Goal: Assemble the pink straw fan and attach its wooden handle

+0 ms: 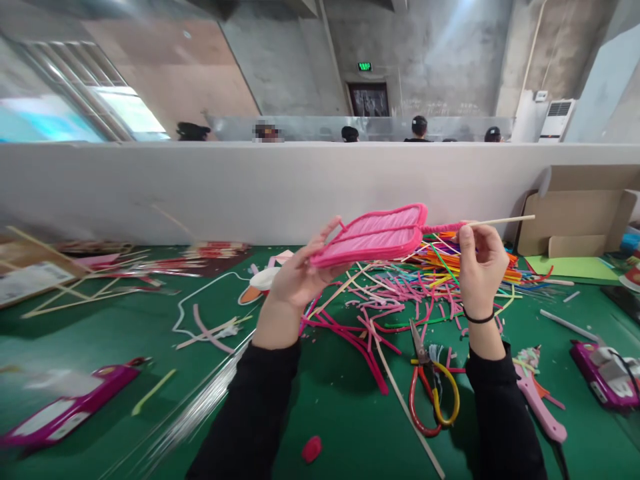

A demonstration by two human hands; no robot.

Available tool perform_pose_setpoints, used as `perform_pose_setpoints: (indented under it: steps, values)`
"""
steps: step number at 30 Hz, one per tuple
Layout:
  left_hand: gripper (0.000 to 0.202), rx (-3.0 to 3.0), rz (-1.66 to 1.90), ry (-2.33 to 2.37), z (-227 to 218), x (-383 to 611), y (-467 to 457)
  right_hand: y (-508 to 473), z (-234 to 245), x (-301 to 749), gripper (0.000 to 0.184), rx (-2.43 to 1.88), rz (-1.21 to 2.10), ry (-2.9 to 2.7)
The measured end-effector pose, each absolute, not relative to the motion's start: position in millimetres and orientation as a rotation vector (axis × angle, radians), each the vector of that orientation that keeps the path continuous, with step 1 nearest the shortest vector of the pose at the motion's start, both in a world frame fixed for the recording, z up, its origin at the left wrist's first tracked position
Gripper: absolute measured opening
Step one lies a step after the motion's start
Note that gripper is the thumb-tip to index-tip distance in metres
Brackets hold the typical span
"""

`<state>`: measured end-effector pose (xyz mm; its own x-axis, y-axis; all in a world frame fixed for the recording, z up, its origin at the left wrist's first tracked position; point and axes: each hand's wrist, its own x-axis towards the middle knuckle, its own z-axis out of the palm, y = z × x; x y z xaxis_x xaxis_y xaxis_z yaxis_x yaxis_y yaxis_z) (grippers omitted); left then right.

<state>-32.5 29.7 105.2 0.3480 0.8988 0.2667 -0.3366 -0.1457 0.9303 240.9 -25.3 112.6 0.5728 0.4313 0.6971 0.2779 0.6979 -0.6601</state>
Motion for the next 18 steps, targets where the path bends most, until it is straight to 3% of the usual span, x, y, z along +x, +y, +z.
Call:
perform_pose_setpoints:
  steps: [4, 5, 10, 14, 18]
  values:
    - [0.109, 1.659, 1.187, 0.622, 103.8, -41.4, 25.7, -24.8, 112.6, 240.8, 0.029, -0.85, 0.09, -0.892]
    - [0.109, 1.755, 1.264, 0.743, 102.7, -41.7, 26.4, -25.3, 113.0, 241.3, 0.029, -0.856, 0.106, -0.876]
    - [0.065, 2.009, 1.695, 1.173, 97.5, -34.0, 37.0, -31.4, 116.7, 240.1, 0.029, -0.856, 0.29, -0.884]
    - [0.047, 1.981, 1.433, 1.015, 96.6, -27.0, 39.5, -37.0, 120.2, 234.3, 0.029, -0.822, 0.512, -0.872]
    - [0.052, 1.98, 1.158, 0.812, 102.5, -25.1, 27.4, -41.8, 123.2, 227.4, 0.026, -0.82, 0.582, -0.918]
